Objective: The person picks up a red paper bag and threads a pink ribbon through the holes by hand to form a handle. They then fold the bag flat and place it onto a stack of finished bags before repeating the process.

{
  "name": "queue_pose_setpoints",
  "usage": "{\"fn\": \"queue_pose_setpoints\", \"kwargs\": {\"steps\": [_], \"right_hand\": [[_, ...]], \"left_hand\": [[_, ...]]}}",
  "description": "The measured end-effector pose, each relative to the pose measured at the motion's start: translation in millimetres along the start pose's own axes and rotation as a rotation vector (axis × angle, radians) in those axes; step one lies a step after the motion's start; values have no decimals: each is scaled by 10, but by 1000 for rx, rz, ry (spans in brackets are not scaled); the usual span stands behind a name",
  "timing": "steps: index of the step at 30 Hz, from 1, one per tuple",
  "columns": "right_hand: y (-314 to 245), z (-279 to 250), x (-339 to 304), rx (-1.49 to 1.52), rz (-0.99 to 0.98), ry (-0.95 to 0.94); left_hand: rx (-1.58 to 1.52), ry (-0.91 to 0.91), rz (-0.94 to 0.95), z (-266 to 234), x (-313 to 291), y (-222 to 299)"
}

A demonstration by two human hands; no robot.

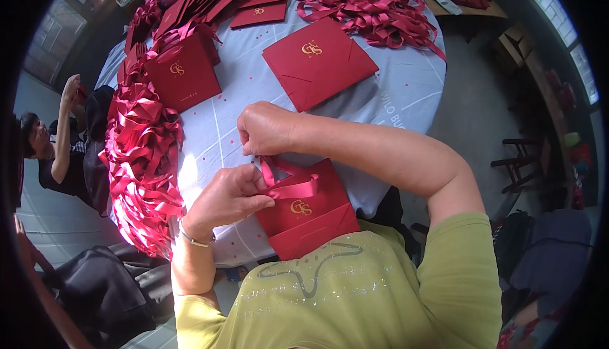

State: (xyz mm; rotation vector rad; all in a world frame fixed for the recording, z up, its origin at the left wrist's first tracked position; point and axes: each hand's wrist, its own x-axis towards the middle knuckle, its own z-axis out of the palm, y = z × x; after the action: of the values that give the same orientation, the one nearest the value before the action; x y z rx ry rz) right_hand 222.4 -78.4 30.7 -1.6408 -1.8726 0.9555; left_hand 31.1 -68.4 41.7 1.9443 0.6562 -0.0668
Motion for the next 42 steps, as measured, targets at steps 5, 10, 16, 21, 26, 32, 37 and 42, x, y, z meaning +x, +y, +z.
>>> {"fn": "queue_pose_setpoints", "kwargs": {"steps": [5,10,16,21,26,32,37,42], "right_hand": [[-59,38,-5,-139,-11,-39],[-161,10,-1,-360,30,-83],[-212,-65,-60,-283,67,-107],[-151,-197,-82,-242,112,-59],[-13,86,-58,-425,115,144],[-32,175,66,-669,128,388],[89,188,132,-647,171,459],[154,-80,-202,-447,-4,596]], "left_hand": [[-37,-20,-27,-2,16,13],[-28,-26,-28,-26,14,-12],[-28,-18,-7,-18,1,11],[26,11,87,27,11,-22],[91,65,136,83,39,-108],[70,18,93,73,84,-96],[42,18,100,54,161,-187],[86,45,54,79,120,-95]]}}
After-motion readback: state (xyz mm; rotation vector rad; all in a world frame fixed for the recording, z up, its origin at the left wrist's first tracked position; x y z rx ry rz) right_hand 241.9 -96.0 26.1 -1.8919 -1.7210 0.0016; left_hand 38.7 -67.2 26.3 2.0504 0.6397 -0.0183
